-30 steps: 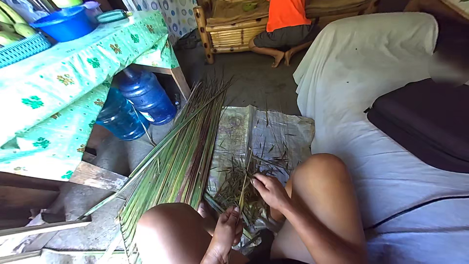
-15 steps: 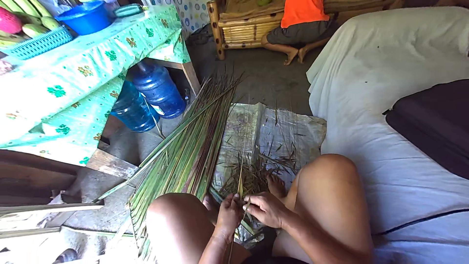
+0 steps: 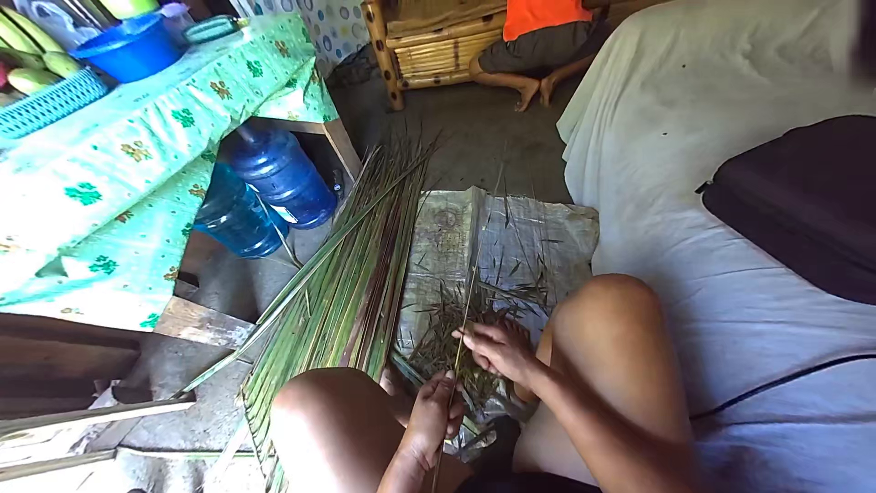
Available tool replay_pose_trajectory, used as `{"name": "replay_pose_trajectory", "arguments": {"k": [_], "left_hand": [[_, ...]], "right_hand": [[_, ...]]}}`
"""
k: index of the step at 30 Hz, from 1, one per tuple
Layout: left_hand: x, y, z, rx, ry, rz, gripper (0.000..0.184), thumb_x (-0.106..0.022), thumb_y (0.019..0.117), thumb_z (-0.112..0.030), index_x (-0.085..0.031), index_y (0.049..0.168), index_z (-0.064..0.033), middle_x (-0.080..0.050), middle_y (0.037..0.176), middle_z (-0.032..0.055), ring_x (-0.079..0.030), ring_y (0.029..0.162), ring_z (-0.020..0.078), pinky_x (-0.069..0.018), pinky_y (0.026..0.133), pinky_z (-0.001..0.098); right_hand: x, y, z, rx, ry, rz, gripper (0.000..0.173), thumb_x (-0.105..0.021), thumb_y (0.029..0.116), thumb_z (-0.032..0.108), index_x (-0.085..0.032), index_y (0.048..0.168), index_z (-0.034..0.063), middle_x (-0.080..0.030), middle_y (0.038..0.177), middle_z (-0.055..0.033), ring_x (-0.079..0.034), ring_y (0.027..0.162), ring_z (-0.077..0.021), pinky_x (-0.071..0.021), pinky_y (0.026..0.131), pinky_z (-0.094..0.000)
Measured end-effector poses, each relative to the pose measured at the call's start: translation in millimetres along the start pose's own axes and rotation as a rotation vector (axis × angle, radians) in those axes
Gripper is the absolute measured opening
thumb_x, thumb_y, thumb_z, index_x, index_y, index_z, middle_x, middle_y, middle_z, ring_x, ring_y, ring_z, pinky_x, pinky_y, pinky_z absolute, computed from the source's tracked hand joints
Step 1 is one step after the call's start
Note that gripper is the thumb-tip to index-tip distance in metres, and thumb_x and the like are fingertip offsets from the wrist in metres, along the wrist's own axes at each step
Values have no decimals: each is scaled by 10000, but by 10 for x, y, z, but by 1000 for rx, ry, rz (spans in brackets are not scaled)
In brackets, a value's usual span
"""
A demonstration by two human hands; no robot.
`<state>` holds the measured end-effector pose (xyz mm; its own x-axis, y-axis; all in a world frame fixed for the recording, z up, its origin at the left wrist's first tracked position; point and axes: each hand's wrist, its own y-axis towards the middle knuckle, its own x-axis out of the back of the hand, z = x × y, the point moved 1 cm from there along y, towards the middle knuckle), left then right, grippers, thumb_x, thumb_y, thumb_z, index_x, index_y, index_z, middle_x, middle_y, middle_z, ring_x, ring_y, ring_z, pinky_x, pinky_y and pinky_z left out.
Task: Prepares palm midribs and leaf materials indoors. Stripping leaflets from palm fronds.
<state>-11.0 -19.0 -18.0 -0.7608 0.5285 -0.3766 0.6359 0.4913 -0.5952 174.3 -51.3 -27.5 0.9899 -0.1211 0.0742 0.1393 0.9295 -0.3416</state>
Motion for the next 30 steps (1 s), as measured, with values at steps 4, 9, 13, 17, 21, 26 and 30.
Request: {"name": "replay_pose_trajectory", "arguments": {"k": [4, 9, 13, 17, 21, 26, 30], "left_hand": [[35, -27, 29, -1, 6, 48, 366, -210, 1128, -208, -536, 1055, -59, -492, 626, -42, -471, 467, 18, -419, 437, 147], [69, -22, 65, -48, 61, -46, 344, -260, 1131, -187, -551, 1016, -42, -456, 581, -48, -412, 426, 8, -375, 408, 145], [47, 57, 16, -70, 91, -203, 323, -295, 1134, -174, -554, 989, -50, -446, 563, -42, -375, 416, 21, -334, 395, 163], [21, 43, 28, -77, 73, -195, 303, -291, 1129, -147, -535, 971, -62, -402, 554, -49, -341, 406, 15, -304, 383, 156], [16, 33, 27, -44, 63, -117, 305, -288, 1134, -173, -511, 954, -71, -370, 547, -59, -314, 398, 2, -279, 376, 143], [20, 85, 14, -74, 60, -178, 303, -310, 1132, -168, -529, 952, -59, -396, 541, -51, -333, 397, 15, -298, 378, 158], [6, 73, -29, -74, 53, -213, 313, -293, 1132, -159, -542, 967, -65, -417, 538, -52, -339, 396, 14, -300, 375, 163]], "right_hand": [[-53, 44, -62, 53, -23, -36, 358, -450, 1085, 220, -638, 1316, 21, -546, 761, 30, -433, 585, -23, -396, 571, -204], [36, 11, -20, 131, -316, 1, 370, -446, 1077, 296, -684, 1101, 13, -586, 799, -67, -532, 699, -146, -460, 701, -362], [-210, -186, -48, 306, -558, 236, 388, -460, 1061, 323, -672, 987, 6, -627, 781, -159, -630, 743, -308, -484, 686, -515], [-189, -167, -35, 303, -744, 144, 434, -427, 1068, 370, -656, 971, 14, -647, 793, -173, -665, 771, -348, -494, 682, -533], [15, -27, 28, 110, -756, -22, 457, -390, 1083, 391, -660, 1059, 23, -667, 882, -183, -673, 878, -360, -501, 777, -555], [-96, -163, 39, 288, -559, 144, 415, -447, 1061, 346, -696, 1007, 19, -648, 801, -147, -640, 759, -288, -495, 707, -503], [-249, -205, -46, 348, -657, 196, 417, -444, 1062, 353, -656, 946, 14, -619, 753, -156, -640, 720, -319, -483, 651, -512]]}}
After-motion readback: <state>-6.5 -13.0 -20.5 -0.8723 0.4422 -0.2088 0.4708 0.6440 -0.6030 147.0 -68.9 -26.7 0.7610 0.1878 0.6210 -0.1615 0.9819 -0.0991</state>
